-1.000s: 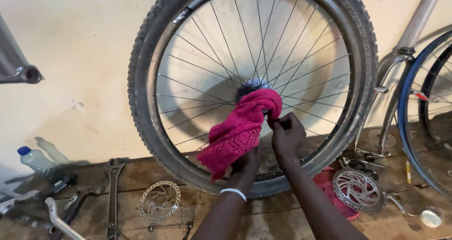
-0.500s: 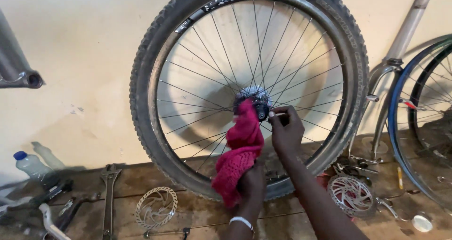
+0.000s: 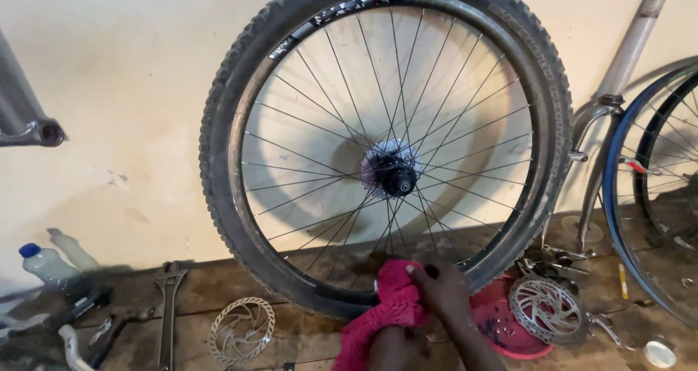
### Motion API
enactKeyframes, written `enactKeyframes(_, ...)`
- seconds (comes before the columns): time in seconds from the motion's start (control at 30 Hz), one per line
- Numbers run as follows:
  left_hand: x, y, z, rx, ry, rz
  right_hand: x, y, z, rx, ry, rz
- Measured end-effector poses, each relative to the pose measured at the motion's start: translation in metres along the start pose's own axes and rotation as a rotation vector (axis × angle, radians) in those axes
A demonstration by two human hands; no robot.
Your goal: Cleaning a bicycle wheel hub and preparing to install a disc brake rotor.
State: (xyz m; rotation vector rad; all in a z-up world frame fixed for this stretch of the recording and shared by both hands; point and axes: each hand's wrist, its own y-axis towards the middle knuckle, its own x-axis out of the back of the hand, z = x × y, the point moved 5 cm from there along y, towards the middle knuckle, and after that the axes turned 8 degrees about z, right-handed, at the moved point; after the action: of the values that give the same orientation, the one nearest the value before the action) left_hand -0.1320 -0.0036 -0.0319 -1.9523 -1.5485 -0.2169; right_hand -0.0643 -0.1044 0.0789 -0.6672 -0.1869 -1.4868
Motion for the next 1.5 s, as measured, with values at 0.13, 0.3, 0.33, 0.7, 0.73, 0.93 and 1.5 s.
enactKeyframes(0.13,0.081,-0.059,-0.101,-0.025,-0.318,0.133,0.041,-0.024,0.024,0.141,0.319,-0.355)
enactKeyframes(0.3,0.164,-0.057,-0.168,-0.231,-0.078,-0.370,0.065,-0.022,0.053,0.402,0.218,-0.670)
enactKeyframes(0.33,0.180,-0.059,-0.180,-0.268,-0.117,-0.544,0.067,-0.024,0.062,0.503,0.268,-0.716)
enactKeyframes(0.7,0.203,-0.020,-0.207,-0.576,0.056,-0.720,0.070,-0.017,0.107,0.935,0.299,-0.570)
enactKeyframes(0.73,0.201,-0.018,-0.206,-0.559,0.072,-0.726,0.071,-0.017,0.105,0.872,0.377,-0.551)
enactKeyframes(0.93,0.201,-0.023,-0.221,-0.602,0.167,-0.635,0.084,-0.005,0.118,0.891,0.242,-0.553)
enactKeyframes(1.5,0.194,0.013,-0.200,-0.790,-0.290,-0.541,0.064,0.013,0.086,0.994,0.241,-0.658)
